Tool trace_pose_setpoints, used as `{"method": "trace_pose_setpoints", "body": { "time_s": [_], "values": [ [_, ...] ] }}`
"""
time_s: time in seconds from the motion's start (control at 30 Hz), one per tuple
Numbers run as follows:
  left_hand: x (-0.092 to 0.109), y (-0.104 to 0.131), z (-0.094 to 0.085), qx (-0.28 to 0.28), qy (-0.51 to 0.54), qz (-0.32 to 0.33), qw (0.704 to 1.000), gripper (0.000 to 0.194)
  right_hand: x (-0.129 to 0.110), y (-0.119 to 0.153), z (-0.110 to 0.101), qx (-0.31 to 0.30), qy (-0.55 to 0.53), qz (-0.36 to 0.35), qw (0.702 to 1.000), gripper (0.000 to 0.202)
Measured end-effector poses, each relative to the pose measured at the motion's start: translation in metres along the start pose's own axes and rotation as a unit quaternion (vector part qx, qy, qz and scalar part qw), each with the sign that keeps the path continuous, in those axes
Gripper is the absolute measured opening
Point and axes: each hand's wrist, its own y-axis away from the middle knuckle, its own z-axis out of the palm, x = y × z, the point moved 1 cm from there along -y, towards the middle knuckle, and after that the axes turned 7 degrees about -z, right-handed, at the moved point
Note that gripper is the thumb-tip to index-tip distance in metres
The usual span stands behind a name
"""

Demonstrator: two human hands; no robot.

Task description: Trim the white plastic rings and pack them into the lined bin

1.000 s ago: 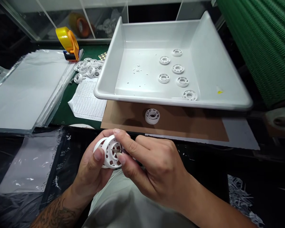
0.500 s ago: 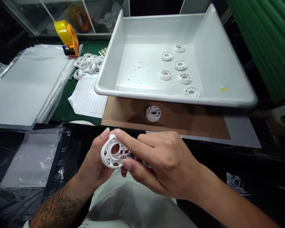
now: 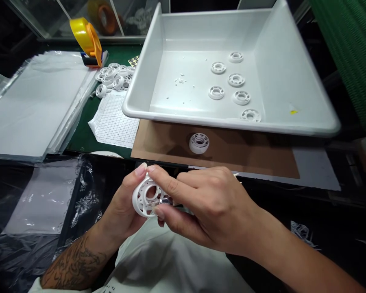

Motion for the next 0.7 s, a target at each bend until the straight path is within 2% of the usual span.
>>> {"method": "trace_pose_setpoints", "body": {
  "time_s": [0.27, 0.37, 0.47, 0.53, 0.63, 0.7],
  "values": [
    [-0.0026, -0.0013, -0.0001, -0.016, 0.021, -0.002, 1.000, 0.050, -0.0006, 0.0012, 0.0039, 0.012, 0.016, 0.002, 1.000, 0.040],
    [-0.0045, -0.0039, -0.0006, -0.030, 0.028, -0.014, 0.999, 0.052, 0.0014, -0.0008, 0.0029, 0.021, -0.044, -0.009, 0.999, 0.043],
    [-0.0049, -0.0063, -0.0019, -0.037, 0.037, -0.009, 0.999, 0.051, 0.0036, -0.0008, 0.0007, 0.066, -0.104, 0.004, 0.992, 0.042],
    [-0.0042, -0.0073, -0.0030, -0.033, 0.038, 0.002, 0.999, 0.050, 0.0038, 0.0010, 0.0007, 0.092, -0.087, 0.012, 0.992, 0.040],
    [-0.0039, -0.0079, -0.0033, -0.014, 0.034, 0.019, 0.999, 0.050, 0.0020, 0.0042, 0.0053, 0.098, -0.026, 0.004, 0.995, 0.038],
    [-0.0045, -0.0078, -0.0025, 0.008, 0.027, 0.040, 0.999, 0.053, 0.0001, 0.0053, 0.0094, 0.100, 0.010, -0.002, 0.995, 0.027]
  ]
}}
